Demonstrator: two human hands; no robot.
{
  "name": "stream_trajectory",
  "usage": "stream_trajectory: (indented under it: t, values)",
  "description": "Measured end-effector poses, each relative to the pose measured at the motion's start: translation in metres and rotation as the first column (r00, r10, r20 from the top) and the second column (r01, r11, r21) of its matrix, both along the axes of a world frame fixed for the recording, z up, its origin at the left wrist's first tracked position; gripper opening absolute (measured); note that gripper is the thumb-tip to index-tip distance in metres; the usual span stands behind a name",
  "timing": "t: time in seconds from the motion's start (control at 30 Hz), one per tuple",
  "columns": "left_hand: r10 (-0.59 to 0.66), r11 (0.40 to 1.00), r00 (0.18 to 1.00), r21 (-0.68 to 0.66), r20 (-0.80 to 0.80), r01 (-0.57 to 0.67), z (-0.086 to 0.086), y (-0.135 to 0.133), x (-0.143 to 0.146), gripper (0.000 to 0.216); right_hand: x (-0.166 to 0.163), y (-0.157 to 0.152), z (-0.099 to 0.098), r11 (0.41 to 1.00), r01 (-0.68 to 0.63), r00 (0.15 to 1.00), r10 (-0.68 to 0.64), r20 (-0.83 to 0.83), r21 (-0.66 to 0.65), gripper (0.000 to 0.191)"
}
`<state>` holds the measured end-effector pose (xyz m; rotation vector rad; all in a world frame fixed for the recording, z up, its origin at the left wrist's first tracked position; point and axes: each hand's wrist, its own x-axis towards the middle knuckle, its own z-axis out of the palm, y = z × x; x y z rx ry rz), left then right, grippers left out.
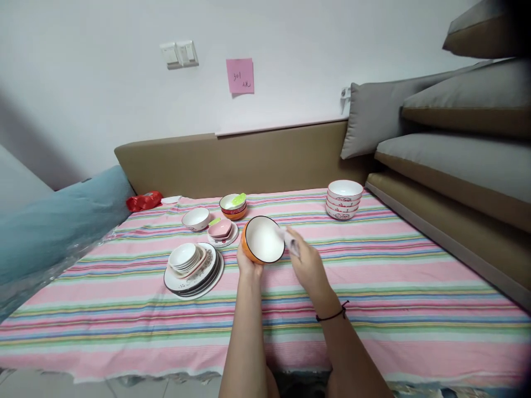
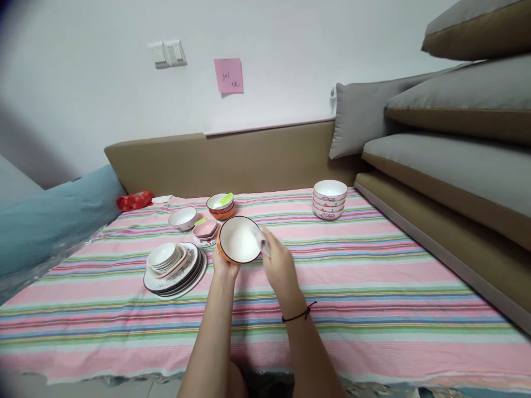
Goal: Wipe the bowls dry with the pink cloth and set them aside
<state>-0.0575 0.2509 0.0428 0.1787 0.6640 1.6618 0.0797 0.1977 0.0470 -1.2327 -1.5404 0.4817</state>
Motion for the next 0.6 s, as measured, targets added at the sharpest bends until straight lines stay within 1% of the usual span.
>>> stream_trajectory:
  t: [0.03,0.1,0.13,0.2,0.23,0.27,0.3,0.33,0.37,0.4,0.43,0.47,0.53,0.57,0.6]
  values:
    - [-0.004,1.0,1.0,0.003,0.007,0.004,0.0,0.0,0.0,0.03,-0.007,-0.002,0.001,0.996,-0.083,0.993,0.081,0.087,0.018,0.048]
    - [0.003,1.0,1.0,-0.007,0.014,-0.003,-0.001,-0.001,-0.002,0.03,-0.021,-0.007,0.003,0.986,-0.168,0.961,0.168,0.222,-0.019,0.041]
    - [0.007,1.0,1.0,-0.01,0.012,-0.007,-0.002,-0.001,-0.003,0.029,-0.028,-0.01,0.004,0.98,-0.183,0.948,0.196,0.25,-0.072,0.036]
    - [0.009,1.0,1.0,-0.002,-0.004,-0.009,-0.004,-0.002,-0.006,0.026,-0.043,-0.015,0.006,0.962,-0.203,0.94,0.244,0.237,-0.185,0.034]
    - [0.0,1.0,1.0,0.001,-0.019,0.0,-0.005,-0.003,-0.008,0.025,-0.049,-0.016,0.006,0.949,-0.219,0.944,0.265,0.198,-0.225,0.035]
    - [-0.012,1.0,0.999,0.005,-0.041,0.013,-0.006,-0.003,-0.009,0.025,-0.055,-0.017,0.006,0.935,-0.247,0.952,0.283,0.116,-0.254,0.036]
    - [-0.022,1.0,0.997,0.017,-0.075,0.023,-0.006,-0.003,-0.01,0.025,-0.06,-0.017,0.006,0.917,-0.285,0.957,0.288,-0.03,-0.279,0.037]
    - [-0.024,0.999,0.991,0.039,-0.131,0.03,-0.006,-0.002,-0.012,0.026,-0.065,-0.016,0.006,0.896,-0.33,0.938,0.275,-0.213,-0.296,0.037]
    - [-0.013,0.996,0.977,0.079,-0.211,0.03,-0.006,-0.002,-0.013,0.027,-0.068,-0.013,0.008,0.875,-0.377,0.887,0.247,-0.39,-0.302,0.037]
    - [0.009,0.991,0.95,0.133,-0.313,0.035,-0.006,-0.001,-0.014,0.028,-0.069,-0.01,0.01,0.854,-0.421,0.804,0.196,-0.562,-0.305,0.038]
    - [0.039,0.98,0.904,0.193,-0.425,0.049,-0.006,-0.001,-0.015,0.029,-0.068,-0.007,0.014,0.833,-0.461,0.697,0.127,-0.706,-0.305,0.038]
    - [0.073,0.967,0.843,0.246,-0.533,0.072,-0.006,0.0,-0.015,0.03,-0.065,-0.004,0.018,0.815,-0.493,0.587,0.055,-0.807,-0.304,0.038]
    - [0.122,0.946,0.7,0.296,-0.703,0.132,-0.006,0.0,-0.016,0.032,-0.054,0.002,0.029,0.779,-0.561,0.361,-0.075,-0.93,-0.28,0.034]
    - [0.139,0.938,0.634,0.306,-0.76,0.162,-0.006,0.0,-0.015,0.033,-0.047,0.004,0.034,0.767,-0.586,0.261,-0.127,-0.957,-0.262,0.029]
    - [0.158,0.929,0.578,0.319,-0.8,0.188,-0.006,0.0,-0.015,0.034,-0.04,0.006,0.038,0.761,-0.595,0.211,-0.162,-0.964,-0.258,0.023]
